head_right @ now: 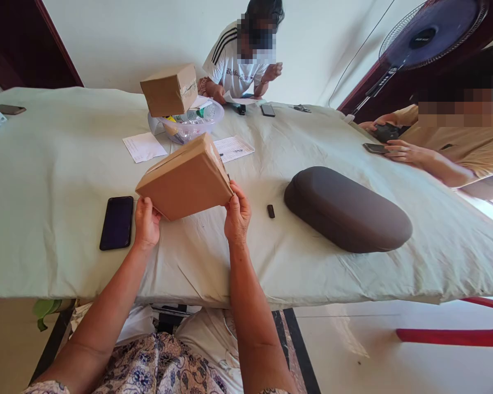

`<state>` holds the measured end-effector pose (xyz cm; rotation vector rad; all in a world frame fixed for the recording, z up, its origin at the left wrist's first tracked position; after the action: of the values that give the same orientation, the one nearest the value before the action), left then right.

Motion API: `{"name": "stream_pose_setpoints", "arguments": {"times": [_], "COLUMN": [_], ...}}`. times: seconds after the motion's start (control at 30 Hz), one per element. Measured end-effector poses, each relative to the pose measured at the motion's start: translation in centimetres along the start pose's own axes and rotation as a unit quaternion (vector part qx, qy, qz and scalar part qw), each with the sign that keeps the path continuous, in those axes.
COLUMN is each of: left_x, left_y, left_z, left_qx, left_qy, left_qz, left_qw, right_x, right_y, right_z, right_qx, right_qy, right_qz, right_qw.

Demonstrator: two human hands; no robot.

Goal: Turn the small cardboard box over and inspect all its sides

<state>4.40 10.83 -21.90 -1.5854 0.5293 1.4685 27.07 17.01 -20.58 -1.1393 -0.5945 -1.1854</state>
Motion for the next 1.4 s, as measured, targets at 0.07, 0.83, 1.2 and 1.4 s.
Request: {"name": "stream_pose_setpoints", "arguments": {"times": [0.07,0.83,1.2,1.4], "left_x": [-0.4,-0.9,-1.8,-2.1], "left_y": [-0.2,-0.9,-0.2,0.5], "left_z": [-0.3,-2.5,-1.8,-1.1], "left_qx": [0.014,-0.059,-0.075,-0.097], "left_qy": [-0.036,-0.211,-0.18,-0.166], "left_qz": [0.029,0.367,0.298,0.268], "left_qw": [0.999,0.904,0.934,0.944], "right_x": [-0.4,-1.4,-0.3,-0.4], "right_y": [0.3,-2.8,-1.7,-1.0], "right_z": [0.2,-3.4,-2.1,-1.6], "right_qx": [-0.029,-0.026,-0.042,-0.058], "right_qy": [-0.002,0.049,0.036,0.053], "right_qz": [0.0,-0.288,-0.232,-0.217], "right_qw": [1.0,0.956,0.971,0.973]}}
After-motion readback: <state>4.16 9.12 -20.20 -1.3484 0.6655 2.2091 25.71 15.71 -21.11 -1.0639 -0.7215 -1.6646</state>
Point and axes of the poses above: each hand's wrist, its own z-axis towards the middle knuckle, its own y-axis out of the back of the hand, x = y × z, the point moved 3 cm from there along z, towards the middle knuckle, and after that the axes turned 7 degrees about z, right-handed, at the moved point
